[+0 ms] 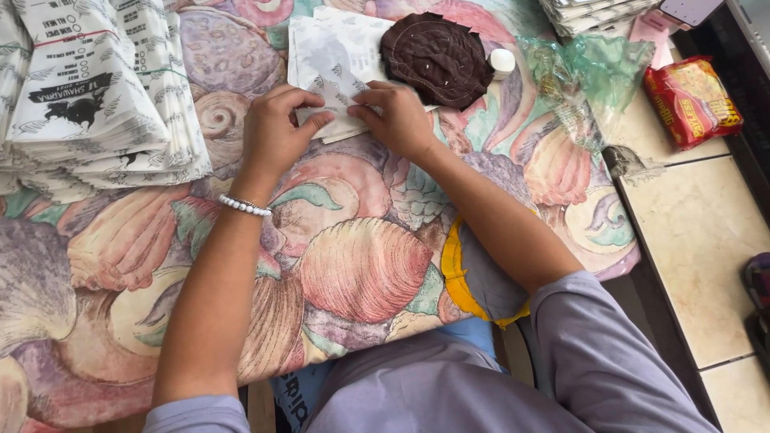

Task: Folding printed paper wrappers into a triangular shape for food packaging

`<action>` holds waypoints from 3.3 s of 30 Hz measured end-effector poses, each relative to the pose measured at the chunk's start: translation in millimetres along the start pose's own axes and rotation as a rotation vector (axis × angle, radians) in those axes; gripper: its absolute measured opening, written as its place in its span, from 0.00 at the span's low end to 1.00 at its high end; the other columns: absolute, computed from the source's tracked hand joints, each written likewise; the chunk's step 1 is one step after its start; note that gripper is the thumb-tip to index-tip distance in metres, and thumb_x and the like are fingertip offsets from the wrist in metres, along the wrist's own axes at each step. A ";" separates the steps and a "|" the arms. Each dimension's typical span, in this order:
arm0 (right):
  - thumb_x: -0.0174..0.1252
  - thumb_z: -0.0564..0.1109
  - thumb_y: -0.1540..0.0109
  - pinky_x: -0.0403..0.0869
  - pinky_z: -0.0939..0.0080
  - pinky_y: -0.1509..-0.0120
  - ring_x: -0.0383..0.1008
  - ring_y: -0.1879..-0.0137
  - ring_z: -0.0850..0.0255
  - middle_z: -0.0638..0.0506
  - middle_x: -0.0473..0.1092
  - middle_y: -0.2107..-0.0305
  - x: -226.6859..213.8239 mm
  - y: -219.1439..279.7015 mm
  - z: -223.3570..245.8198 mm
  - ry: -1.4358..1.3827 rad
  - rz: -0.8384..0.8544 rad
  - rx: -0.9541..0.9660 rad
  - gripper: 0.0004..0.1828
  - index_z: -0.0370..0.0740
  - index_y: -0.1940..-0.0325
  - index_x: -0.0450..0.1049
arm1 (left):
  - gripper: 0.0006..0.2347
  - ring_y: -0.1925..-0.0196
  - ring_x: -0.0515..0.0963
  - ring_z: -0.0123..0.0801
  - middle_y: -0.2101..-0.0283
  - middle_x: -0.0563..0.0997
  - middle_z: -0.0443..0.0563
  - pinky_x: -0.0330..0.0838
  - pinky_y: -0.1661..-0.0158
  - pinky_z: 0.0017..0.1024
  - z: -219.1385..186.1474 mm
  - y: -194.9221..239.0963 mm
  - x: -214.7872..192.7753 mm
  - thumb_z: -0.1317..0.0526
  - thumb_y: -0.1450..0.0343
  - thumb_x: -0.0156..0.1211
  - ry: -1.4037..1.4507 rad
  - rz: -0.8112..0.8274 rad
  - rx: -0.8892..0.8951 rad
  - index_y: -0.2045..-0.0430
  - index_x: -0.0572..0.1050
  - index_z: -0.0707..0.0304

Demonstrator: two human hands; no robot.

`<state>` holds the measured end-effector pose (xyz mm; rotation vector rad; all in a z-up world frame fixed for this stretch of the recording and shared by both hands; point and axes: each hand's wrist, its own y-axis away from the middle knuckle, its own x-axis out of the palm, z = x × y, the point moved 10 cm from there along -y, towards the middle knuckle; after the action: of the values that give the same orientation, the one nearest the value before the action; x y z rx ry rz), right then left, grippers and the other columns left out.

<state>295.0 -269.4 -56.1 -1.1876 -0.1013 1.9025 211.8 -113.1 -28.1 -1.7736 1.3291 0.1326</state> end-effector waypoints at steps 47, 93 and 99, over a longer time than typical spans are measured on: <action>0.66 0.37 0.39 0.79 0.64 0.38 0.72 0.37 0.61 0.49 0.63 0.31 -50.3 13.8 52.4 -0.709 -0.020 0.309 0.34 0.43 0.29 0.64 | 0.31 0.23 0.55 0.46 0.27 0.60 0.63 0.49 0.28 0.40 -23.3 88.1 -131.6 0.49 0.25 0.56 0.373 -0.287 -0.476 0.32 0.56 0.71; 0.63 0.27 0.38 0.82 0.61 0.33 0.77 0.42 0.62 0.52 0.75 0.45 -30.1 71.7 13.8 -1.050 -0.246 0.426 0.44 0.47 0.21 0.55 | 0.13 0.46 0.78 0.43 0.48 0.78 0.57 0.72 0.45 0.37 -53.7 127.1 -97.7 0.68 0.26 0.53 0.158 -0.429 -0.339 0.46 0.67 0.66; 0.64 0.28 0.39 0.83 0.60 0.40 0.77 0.48 0.62 0.52 0.76 0.51 -36.8 75.1 22.4 -1.011 -0.304 0.438 0.43 0.47 0.23 0.58 | 0.11 0.45 0.78 0.42 0.48 0.78 0.57 0.71 0.43 0.36 -59.0 131.4 -97.4 0.67 0.23 0.47 0.170 -0.535 -0.307 0.46 0.67 0.67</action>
<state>237.3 -334.0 -54.2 0.1425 -0.3587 1.9299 40.2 -87.8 -14.9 -2.3875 0.9363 -0.1202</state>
